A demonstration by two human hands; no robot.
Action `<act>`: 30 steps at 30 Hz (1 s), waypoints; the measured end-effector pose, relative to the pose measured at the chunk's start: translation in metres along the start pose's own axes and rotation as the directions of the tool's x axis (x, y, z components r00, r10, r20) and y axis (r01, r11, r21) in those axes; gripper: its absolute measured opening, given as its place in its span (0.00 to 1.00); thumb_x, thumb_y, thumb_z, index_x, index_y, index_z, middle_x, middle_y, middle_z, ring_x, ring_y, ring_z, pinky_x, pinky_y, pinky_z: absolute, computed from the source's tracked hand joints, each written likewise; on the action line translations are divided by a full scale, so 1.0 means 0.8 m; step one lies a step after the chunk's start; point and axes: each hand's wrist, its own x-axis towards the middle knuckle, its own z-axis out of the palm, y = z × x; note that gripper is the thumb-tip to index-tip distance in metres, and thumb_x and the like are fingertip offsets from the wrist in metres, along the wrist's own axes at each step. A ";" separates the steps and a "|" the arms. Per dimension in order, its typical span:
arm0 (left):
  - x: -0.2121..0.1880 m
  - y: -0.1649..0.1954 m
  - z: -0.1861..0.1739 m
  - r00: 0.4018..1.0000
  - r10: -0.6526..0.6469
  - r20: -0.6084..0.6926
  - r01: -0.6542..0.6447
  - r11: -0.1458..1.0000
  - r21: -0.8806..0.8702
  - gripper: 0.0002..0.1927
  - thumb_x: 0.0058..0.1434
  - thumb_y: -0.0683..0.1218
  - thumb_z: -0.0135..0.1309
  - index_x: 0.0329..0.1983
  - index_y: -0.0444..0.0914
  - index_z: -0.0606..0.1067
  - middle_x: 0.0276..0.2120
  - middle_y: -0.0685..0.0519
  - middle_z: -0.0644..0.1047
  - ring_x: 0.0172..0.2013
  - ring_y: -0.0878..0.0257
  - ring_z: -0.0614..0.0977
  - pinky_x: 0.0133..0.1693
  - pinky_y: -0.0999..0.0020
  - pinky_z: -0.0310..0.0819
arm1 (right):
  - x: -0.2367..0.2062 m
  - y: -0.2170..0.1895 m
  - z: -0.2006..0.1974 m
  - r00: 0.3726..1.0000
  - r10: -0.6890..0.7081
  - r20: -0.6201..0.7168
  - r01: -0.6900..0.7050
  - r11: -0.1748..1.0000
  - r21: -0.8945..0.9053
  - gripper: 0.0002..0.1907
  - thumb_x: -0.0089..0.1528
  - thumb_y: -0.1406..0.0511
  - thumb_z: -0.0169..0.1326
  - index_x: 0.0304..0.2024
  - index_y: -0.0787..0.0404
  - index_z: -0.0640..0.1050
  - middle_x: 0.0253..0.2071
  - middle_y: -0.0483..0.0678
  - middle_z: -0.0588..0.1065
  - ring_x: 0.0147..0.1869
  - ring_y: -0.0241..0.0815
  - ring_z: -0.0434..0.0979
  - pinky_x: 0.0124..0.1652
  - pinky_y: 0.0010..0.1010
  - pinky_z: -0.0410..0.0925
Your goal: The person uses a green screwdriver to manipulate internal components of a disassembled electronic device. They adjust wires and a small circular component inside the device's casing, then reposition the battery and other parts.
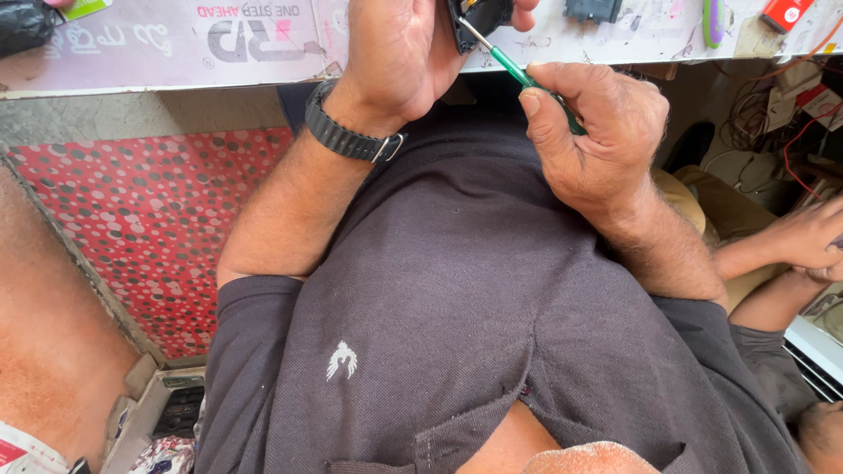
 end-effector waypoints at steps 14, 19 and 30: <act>-0.003 0.017 0.011 1.000 0.009 0.003 -0.009 0.997 -0.083 0.27 0.81 0.57 0.32 0.54 0.31 0.75 0.46 0.41 0.80 0.50 0.52 0.83 0.57 0.56 0.76 | -0.003 -0.011 0.004 0.998 -0.030 -0.051 0.029 0.999 -0.024 0.07 0.74 0.69 0.59 0.51 0.69 0.78 0.41 0.52 0.80 0.38 0.42 0.82 0.38 0.27 0.72; -0.005 0.021 0.011 1.000 0.001 0.019 0.000 0.996 -0.094 0.28 0.81 0.56 0.31 0.52 0.31 0.75 0.47 0.40 0.81 0.51 0.50 0.83 0.57 0.54 0.78 | -0.008 -0.007 0.004 0.998 -0.005 -0.069 0.005 1.000 -0.003 0.09 0.76 0.67 0.62 0.54 0.67 0.79 0.41 0.52 0.81 0.38 0.42 0.83 0.38 0.27 0.74; -0.010 0.025 0.013 0.993 -0.113 -0.024 0.107 0.979 -0.172 0.27 0.79 0.55 0.31 0.55 0.31 0.75 0.47 0.39 0.81 0.47 0.49 0.84 0.56 0.54 0.82 | 0.005 -0.003 -0.004 0.999 -0.040 -0.023 0.040 0.999 0.033 0.08 0.75 0.70 0.62 0.55 0.65 0.77 0.44 0.52 0.81 0.45 0.44 0.84 0.44 0.28 0.74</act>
